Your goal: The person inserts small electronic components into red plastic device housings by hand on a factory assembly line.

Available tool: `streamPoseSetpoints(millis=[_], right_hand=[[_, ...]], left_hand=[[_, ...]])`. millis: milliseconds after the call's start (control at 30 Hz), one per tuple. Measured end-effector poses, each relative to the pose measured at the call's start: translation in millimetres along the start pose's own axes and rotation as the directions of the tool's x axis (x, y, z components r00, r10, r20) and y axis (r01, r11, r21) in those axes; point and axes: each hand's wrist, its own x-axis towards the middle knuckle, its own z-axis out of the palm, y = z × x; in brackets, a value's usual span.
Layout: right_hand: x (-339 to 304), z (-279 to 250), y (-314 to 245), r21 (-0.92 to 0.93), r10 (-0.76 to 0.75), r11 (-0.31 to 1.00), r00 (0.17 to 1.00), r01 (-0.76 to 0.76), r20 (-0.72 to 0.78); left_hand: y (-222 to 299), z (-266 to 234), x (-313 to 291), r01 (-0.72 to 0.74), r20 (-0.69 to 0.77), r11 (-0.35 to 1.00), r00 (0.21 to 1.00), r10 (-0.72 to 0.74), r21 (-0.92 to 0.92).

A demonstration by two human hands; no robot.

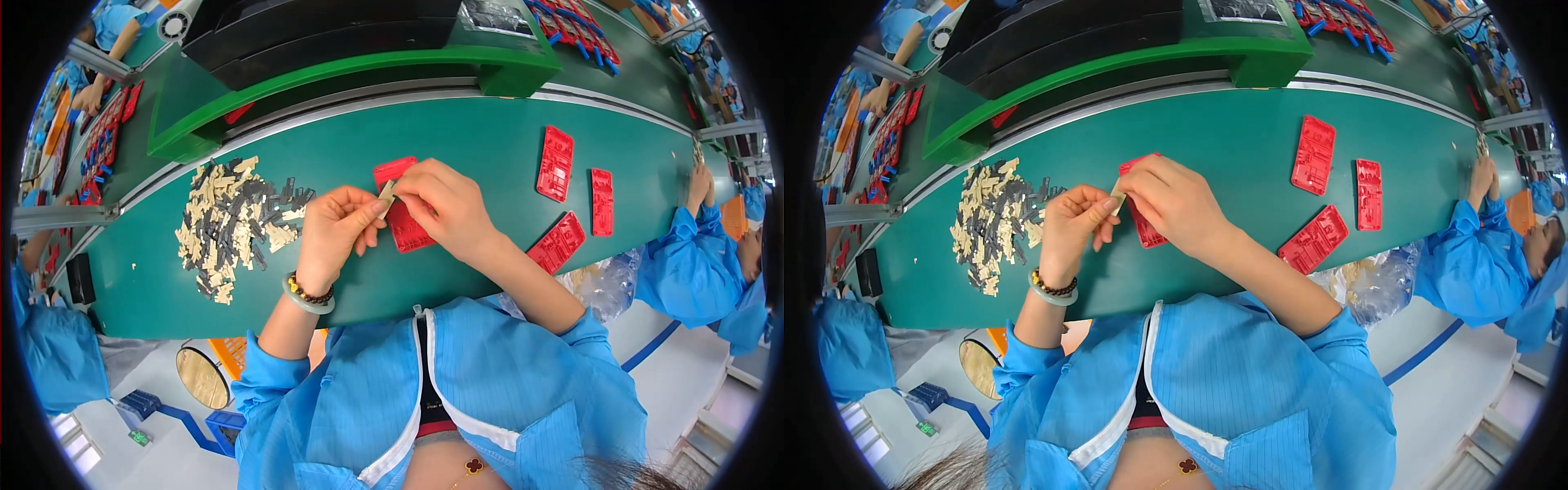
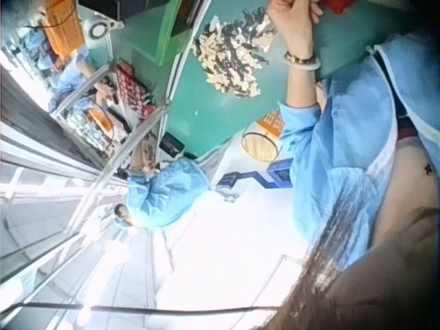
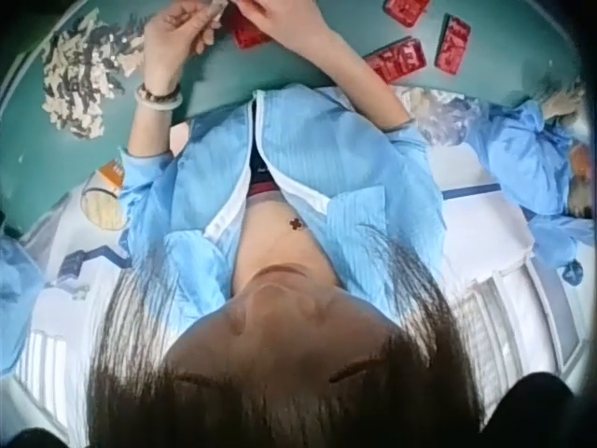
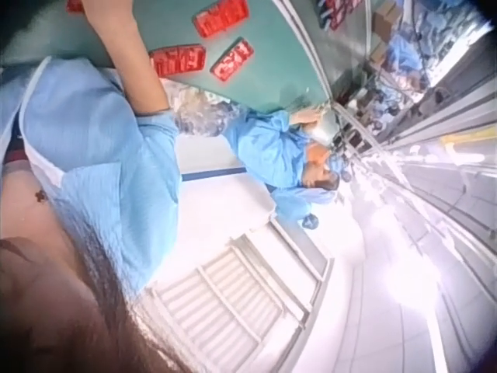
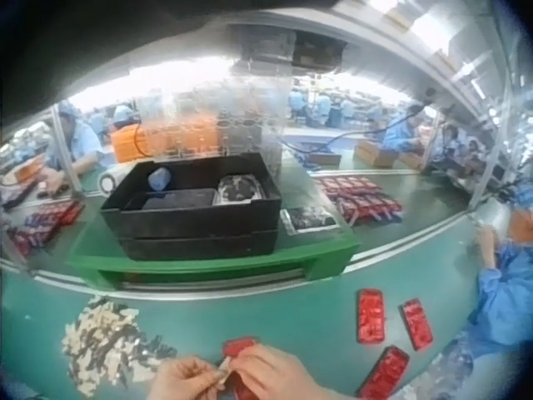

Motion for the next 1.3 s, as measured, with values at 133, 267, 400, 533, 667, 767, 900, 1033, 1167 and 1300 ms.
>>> streamPoseSetpoints(millis=[133,267,400,533,667,767,900,1033,1167,1300], right_hand=[[-9,-3,1,-0.005,0.032,0.999,0.996,-0.033,-0.081],[-6,-11,-7,0.175,0.228,0.956,0.972,-0.235,0.058],[-11,-10,-4,0.318,0.370,0.876,0.928,-0.363,0.042],[-9,-10,-2,0.003,-0.002,1.000,0.995,0.002,-0.103],[-20,-19,-5,0.078,0.090,0.993,0.996,-0.092,0.025],[-26,-23,0,0.587,0.455,0.637,0.858,-0.501,0.238],[-33,-40,30,0.457,0.660,0.621,0.739,-0.637,0.133],[-41,-58,17,0.190,0.503,0.843,0.863,-0.503,0.048],[-31,-47,-14,0.169,0.298,0.934,0.948,-0.314,0.114],[-28,-43,-17,0.170,0.276,0.940,0.953,-0.295,0.125]], left_hand=[[-18,10,6,-0.085,0.052,0.974,0.994,0.098,-0.211],[-20,17,10,-0.188,0.054,0.979,0.980,0.193,-0.077],[-9,21,7,-0.100,0.124,0.982,0.985,0.121,-0.160],[-8,25,5,-0.144,0.106,0.973,0.981,0.165,-0.179],[-10,29,11,-0.616,0.056,0.772,0.786,0.615,0.157],[13,34,8,-0.764,0.234,0.296,0.500,0.834,0.574],[9,37,1,-0.945,0.440,0.201,0.300,0.846,0.259],[3,28,14,-0.823,0.391,0.368,0.539,0.746,0.433],[2,35,11,-0.715,0.256,0.640,0.699,0.668,0.281],[-1,40,7,-0.691,0.160,0.650,0.714,0.681,0.316]])
